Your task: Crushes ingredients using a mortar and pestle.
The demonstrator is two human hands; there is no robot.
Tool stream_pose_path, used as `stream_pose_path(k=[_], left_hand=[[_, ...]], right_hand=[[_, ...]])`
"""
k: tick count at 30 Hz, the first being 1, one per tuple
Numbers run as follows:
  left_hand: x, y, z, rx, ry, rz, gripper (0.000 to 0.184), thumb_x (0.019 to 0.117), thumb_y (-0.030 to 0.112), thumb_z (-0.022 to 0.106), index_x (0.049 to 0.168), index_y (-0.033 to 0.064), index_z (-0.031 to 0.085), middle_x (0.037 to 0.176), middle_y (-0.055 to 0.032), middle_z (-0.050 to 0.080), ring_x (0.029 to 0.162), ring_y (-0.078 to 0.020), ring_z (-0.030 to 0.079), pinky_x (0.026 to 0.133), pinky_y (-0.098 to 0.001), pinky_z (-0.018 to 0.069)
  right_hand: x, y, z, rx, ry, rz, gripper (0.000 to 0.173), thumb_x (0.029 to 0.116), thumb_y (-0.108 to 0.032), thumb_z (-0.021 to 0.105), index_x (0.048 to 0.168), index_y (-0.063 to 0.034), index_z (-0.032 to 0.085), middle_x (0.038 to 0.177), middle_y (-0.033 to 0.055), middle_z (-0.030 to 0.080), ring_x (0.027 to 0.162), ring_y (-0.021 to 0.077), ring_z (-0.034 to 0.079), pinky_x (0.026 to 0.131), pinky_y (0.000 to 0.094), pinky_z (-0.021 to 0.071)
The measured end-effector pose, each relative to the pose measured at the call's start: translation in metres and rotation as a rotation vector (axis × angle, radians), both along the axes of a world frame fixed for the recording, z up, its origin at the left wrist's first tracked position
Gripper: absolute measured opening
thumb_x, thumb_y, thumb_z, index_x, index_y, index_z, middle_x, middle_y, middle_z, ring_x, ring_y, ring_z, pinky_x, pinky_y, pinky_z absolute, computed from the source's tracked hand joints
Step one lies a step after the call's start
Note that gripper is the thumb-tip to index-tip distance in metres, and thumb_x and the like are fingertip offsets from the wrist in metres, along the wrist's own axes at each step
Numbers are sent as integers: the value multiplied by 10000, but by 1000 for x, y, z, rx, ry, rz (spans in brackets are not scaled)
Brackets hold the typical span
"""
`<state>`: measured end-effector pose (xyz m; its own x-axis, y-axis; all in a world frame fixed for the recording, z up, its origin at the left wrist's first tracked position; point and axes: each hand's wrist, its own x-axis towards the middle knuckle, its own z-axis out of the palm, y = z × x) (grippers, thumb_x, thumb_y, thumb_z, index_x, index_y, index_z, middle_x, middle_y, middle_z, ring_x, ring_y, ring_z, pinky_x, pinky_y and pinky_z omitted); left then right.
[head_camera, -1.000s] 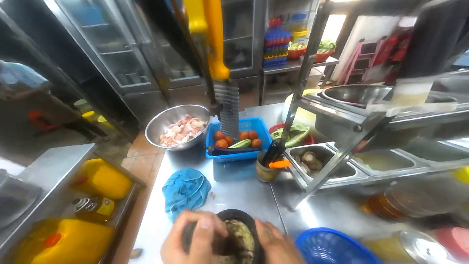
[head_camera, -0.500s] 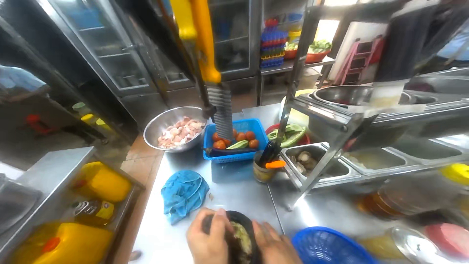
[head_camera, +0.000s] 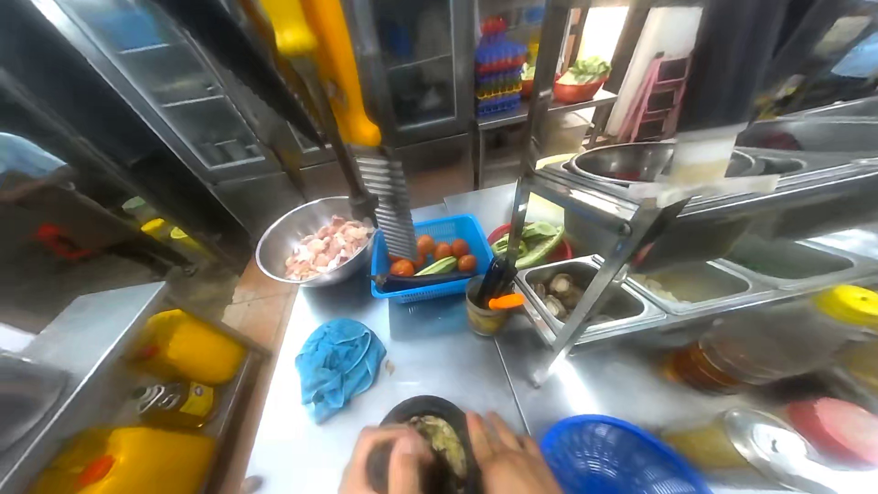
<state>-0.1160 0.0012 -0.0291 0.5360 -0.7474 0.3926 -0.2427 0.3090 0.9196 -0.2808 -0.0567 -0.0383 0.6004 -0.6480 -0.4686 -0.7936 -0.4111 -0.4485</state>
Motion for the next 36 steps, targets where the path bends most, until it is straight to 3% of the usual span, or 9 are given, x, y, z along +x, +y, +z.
stream_pose_path(k=[3,6,11,16,20,25,29,33,36], left_hand=[[-3,-21,9,65,51,41,192,958,194,602,810,78,641,611,-37,674,509,-187,676,496,-359,607],[9,-17,48,-9,15,-140,217,996,311,661,896,120,679,678,-44,696,570,-202,698,565,-386,632],[-3,-13,-9,35,-145,-132,278,940,401,703,880,130,700,730,0,715,611,-132,701,567,-324,628],[9,-12,47,3,-103,-221,222,996,372,666,932,163,707,732,-22,711,601,-177,701,575,-355,632],[-7,-18,4,136,-152,-37,271,948,353,673,826,111,675,664,16,693,553,-113,680,513,-306,602],[1,-36,49,137,16,-52,205,940,219,631,776,96,627,596,-44,647,491,-193,655,486,-363,598],[-15,-37,7,304,-121,128,229,894,274,670,738,110,631,560,23,624,455,-106,614,423,-292,536],[1,-48,46,295,-4,61,238,929,213,619,730,81,607,567,-50,632,462,-192,634,453,-358,573],[-16,-23,25,359,-95,80,204,928,222,654,802,63,640,608,-10,645,509,-145,646,492,-344,576]], right_hand=[[-2,1,0,-16,-12,5,1379,618,-743,830,1640,-65,198,1673,121,307,1541,400,248,1147,683,290],[0,-2,1,-21,11,12,1391,607,-762,822,1645,-85,192,1688,110,274,1557,396,203,1165,701,243],[3,-3,4,14,19,28,1359,667,-734,807,1654,-83,136,1711,105,203,1579,404,89,1169,764,95],[4,-8,6,41,48,60,1328,713,-710,795,1655,-81,102,1721,105,164,1580,414,53,1163,774,88],[7,-9,9,55,31,64,1318,717,-685,810,1656,-85,106,1721,102,166,1579,415,65,1162,773,93],[9,-10,9,59,54,76,1296,748,-649,807,1653,-67,85,1721,119,150,1579,415,56,1165,770,96],[11,-3,7,57,19,68,1303,723,-647,824,1657,-87,108,1717,114,176,1577,427,65,1158,782,94],[11,-5,9,67,31,87,1320,702,-626,848,1657,-90,111,1717,123,172,1575,435,55,1159,782,80],[9,0,5,87,8,80,1311,701,-610,855,1658,-98,120,1718,113,171,1578,428,49,1157,788,73]])
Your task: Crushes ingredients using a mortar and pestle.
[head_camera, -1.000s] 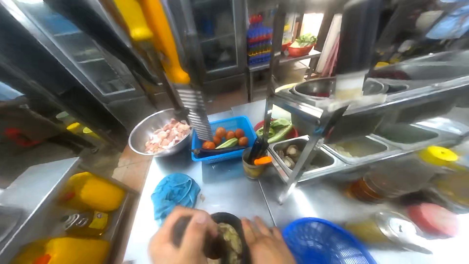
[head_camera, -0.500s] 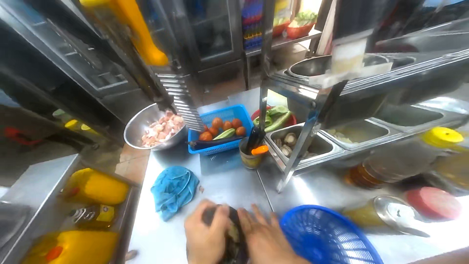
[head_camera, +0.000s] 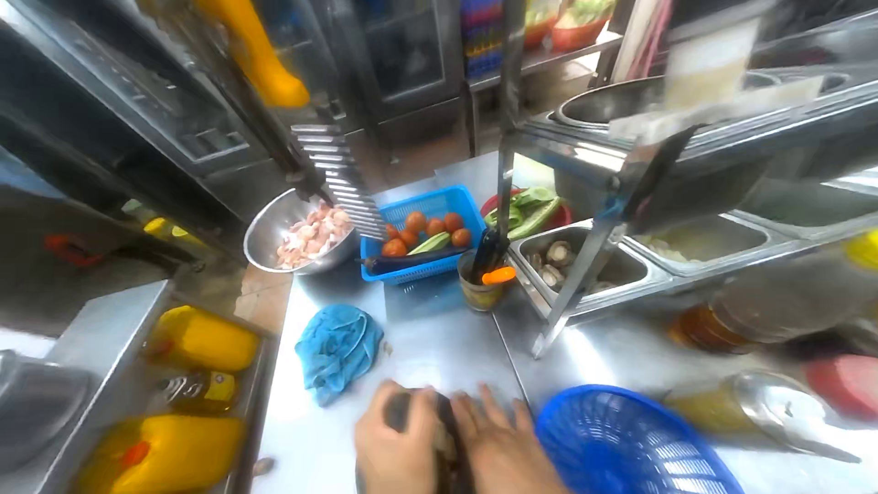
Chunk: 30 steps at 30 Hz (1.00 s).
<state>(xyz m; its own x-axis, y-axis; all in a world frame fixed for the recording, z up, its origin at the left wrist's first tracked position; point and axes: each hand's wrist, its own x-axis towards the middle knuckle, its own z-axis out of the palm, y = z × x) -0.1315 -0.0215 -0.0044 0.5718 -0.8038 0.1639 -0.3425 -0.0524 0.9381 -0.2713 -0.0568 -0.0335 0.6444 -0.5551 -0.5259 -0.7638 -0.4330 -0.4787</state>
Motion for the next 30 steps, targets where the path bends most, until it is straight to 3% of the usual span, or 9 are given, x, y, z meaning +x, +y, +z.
stream_pose_path(k=[3,7,12,16,18,21,25,28,30], left_hand=[[-2,-13,-15,-11,-32,12,237,895,278,676,738,108,627,542,16,610,436,-115,601,408,-302,526],[9,-6,28,-81,70,-11,208,936,193,632,769,70,627,585,-34,636,476,-172,637,458,-349,576],[3,-6,-15,8,-36,48,262,898,298,678,718,119,613,534,17,607,428,-112,590,398,-294,507],[16,4,34,-63,49,-43,235,952,230,640,777,75,628,592,-34,645,486,-174,649,463,-353,585],[5,23,13,-8,-21,-30,210,945,208,660,816,42,660,639,-18,672,539,-139,671,526,-340,600],[4,13,-11,-58,-38,-7,225,914,250,686,777,75,651,588,6,642,477,-110,631,448,-304,561],[24,22,33,-121,2,-164,229,980,280,655,844,95,657,653,-17,685,537,-146,676,506,-332,604],[18,34,-9,-97,-5,-182,233,951,280,692,844,75,667,653,-10,686,542,-117,672,517,-308,598],[18,25,-14,-119,34,-154,227,940,267,681,808,85,652,610,-14,664,493,-134,650,469,-314,576]], right_hand=[[1,4,1,-31,-22,2,1286,697,-611,850,1655,-102,158,1713,104,198,1575,432,61,1149,793,82],[3,0,3,-14,10,24,1329,665,-597,878,1657,-104,143,1718,114,170,1575,438,51,1153,789,82],[6,7,1,-52,-23,29,1292,654,-601,861,1652,-122,194,1706,109,220,1574,434,69,1146,794,85],[9,4,0,-52,-9,27,1296,633,-591,873,1651,-142,209,1713,105,197,1577,429,47,1151,789,77],[10,5,1,-39,-14,25,1286,644,-588,867,1656,-161,198,1714,107,192,1575,438,43,1147,795,69],[11,9,0,-74,-42,26,1275,634,-594,858,1648,-148,227,1707,108,217,1573,441,56,1140,801,77],[12,6,0,-67,-19,33,1277,635,-579,864,1648,-141,222,1714,117,188,1577,431,37,1146,793,64],[14,11,-2,-63,-44,18,1258,633,-581,862,1650,-184,237,1707,115,216,1573,443,57,1145,794,69],[15,13,-2,-94,-54,23,1253,627,-581,855,1645,-171,250,1698,123,240,1568,453,73,1140,800,85]])
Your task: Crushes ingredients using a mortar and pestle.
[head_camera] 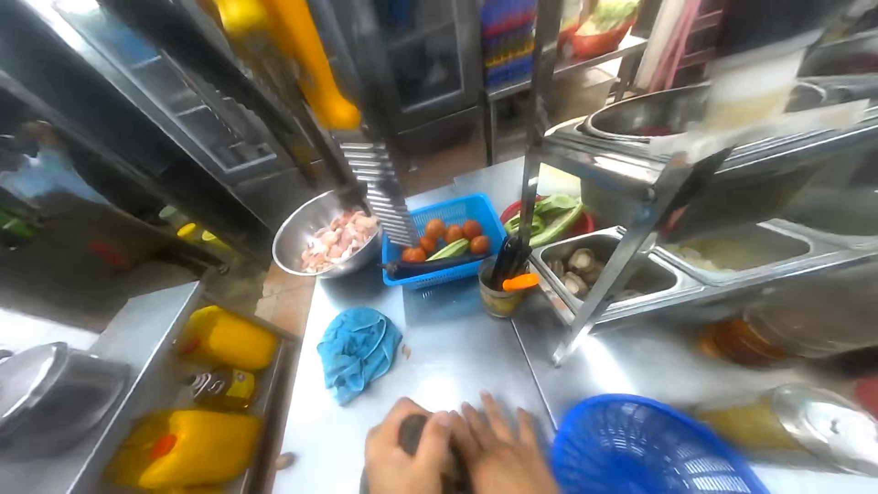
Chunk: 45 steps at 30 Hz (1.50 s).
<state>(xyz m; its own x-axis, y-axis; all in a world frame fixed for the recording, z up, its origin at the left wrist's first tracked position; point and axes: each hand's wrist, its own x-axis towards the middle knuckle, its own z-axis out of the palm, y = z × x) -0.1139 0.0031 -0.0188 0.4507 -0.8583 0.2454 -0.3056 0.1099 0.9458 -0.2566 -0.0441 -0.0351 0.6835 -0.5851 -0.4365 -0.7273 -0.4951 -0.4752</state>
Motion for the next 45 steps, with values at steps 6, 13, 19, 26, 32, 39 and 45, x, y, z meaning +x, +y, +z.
stream_pose_path(k=[6,13,19,26,32,39,45], left_hand=[[15,35,14,-157,-77,-119,229,1034,371,603,963,177,703,794,7,727,699,-129,719,668,-339,637],[24,25,37,-126,94,-56,248,1040,332,597,904,141,678,699,-41,700,588,-189,699,582,-374,627],[12,14,1,-78,91,114,251,962,264,627,786,86,639,600,-38,655,492,-173,649,474,-344,577],[4,40,-12,-151,-40,85,246,1016,373,627,915,158,693,751,7,719,645,-136,714,614,-336,638],[19,44,36,-160,81,18,219,1034,341,605,924,174,693,728,-30,712,619,-192,712,603,-368,636],[16,31,25,-184,115,168,270,989,321,640,826,106,658,634,-43,671,526,-195,676,510,-372,612],[0,63,-24,-232,-3,89,234,1006,398,640,972,176,702,816,10,723,734,-122,716,691,-315,630]], right_hand=[[0,-1,-3,36,16,20,1259,640,-568,861,1653,-182,221,1705,123,217,1572,444,56,1142,796,79],[6,-2,2,5,50,50,1271,647,-583,858,1650,-143,214,1711,121,196,1579,421,45,1151,785,76],[6,8,3,-1,51,34,1276,642,-588,857,1648,-132,217,1702,128,222,1575,427,79,1151,784,91],[4,15,0,-7,52,14,1315,629,-610,853,1648,-98,198,1694,142,242,1574,419,106,1160,770,88],[-14,43,2,-146,83,54,1264,737,-830,644,1589,36,293,1587,275,393,1497,499,298,1145,793,114],[-2,2,-3,-103,-75,164,1334,644,-684,850,1650,-105,191,1733,87,109,1581,400,82,1158,726,217],[-5,20,-9,-31,-66,74,1362,637,-764,799,1631,-39,216,1641,162,360,1477,371,399,1098,635,382]])
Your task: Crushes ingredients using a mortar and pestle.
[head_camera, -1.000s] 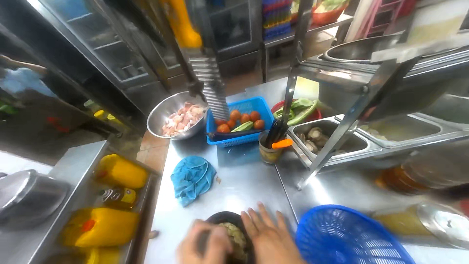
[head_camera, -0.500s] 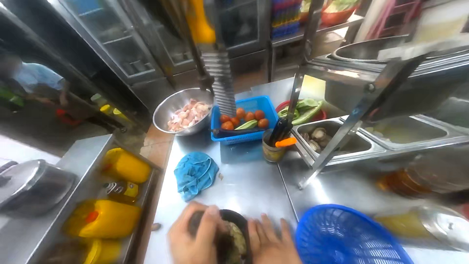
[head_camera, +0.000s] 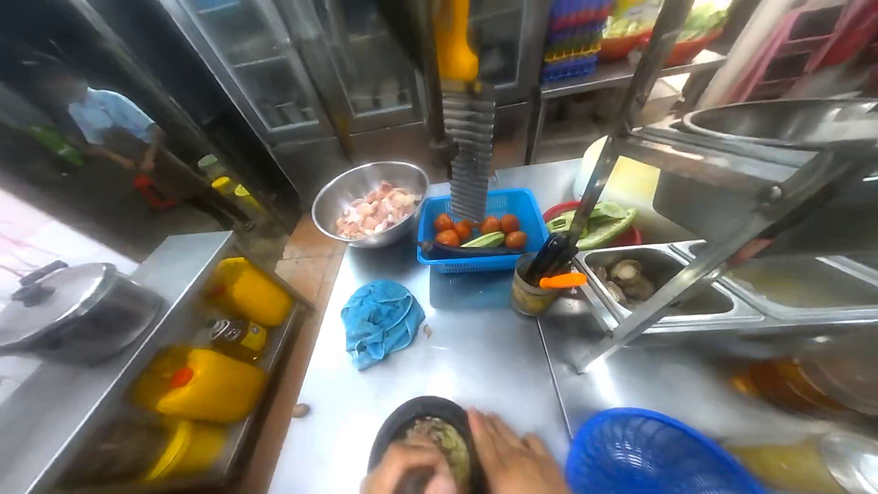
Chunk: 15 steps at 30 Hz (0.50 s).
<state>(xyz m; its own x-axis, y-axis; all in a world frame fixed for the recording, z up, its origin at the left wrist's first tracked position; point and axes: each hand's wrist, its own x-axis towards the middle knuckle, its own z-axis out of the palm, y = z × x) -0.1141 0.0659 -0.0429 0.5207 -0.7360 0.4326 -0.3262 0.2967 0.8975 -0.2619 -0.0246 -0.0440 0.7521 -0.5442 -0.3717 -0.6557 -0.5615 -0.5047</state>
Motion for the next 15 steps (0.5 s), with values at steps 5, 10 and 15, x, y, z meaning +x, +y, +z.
stream_pose_path(k=[5,10,15], left_hand=[[35,-4,56,-76,222,-46,263,1065,331,523,941,162,682,716,-52,688,635,-216,702,639,-400,627],[9,-14,13,16,182,167,250,991,325,633,845,126,669,672,-32,693,566,-190,693,556,-370,627],[28,1,64,-16,151,1,236,1039,354,588,947,162,692,736,-38,705,640,-207,712,637,-401,641]], right_hand=[[-6,26,-1,-199,6,-72,1343,629,-912,646,1550,31,388,1480,194,564,1295,353,598,1014,608,441],[-1,6,1,-122,13,-27,1383,585,-846,756,1616,-51,288,1668,117,321,1449,350,432,1047,603,411],[0,16,-5,-129,30,-42,1440,583,-924,671,1598,20,279,1616,184,394,1437,366,455,1052,611,415]])
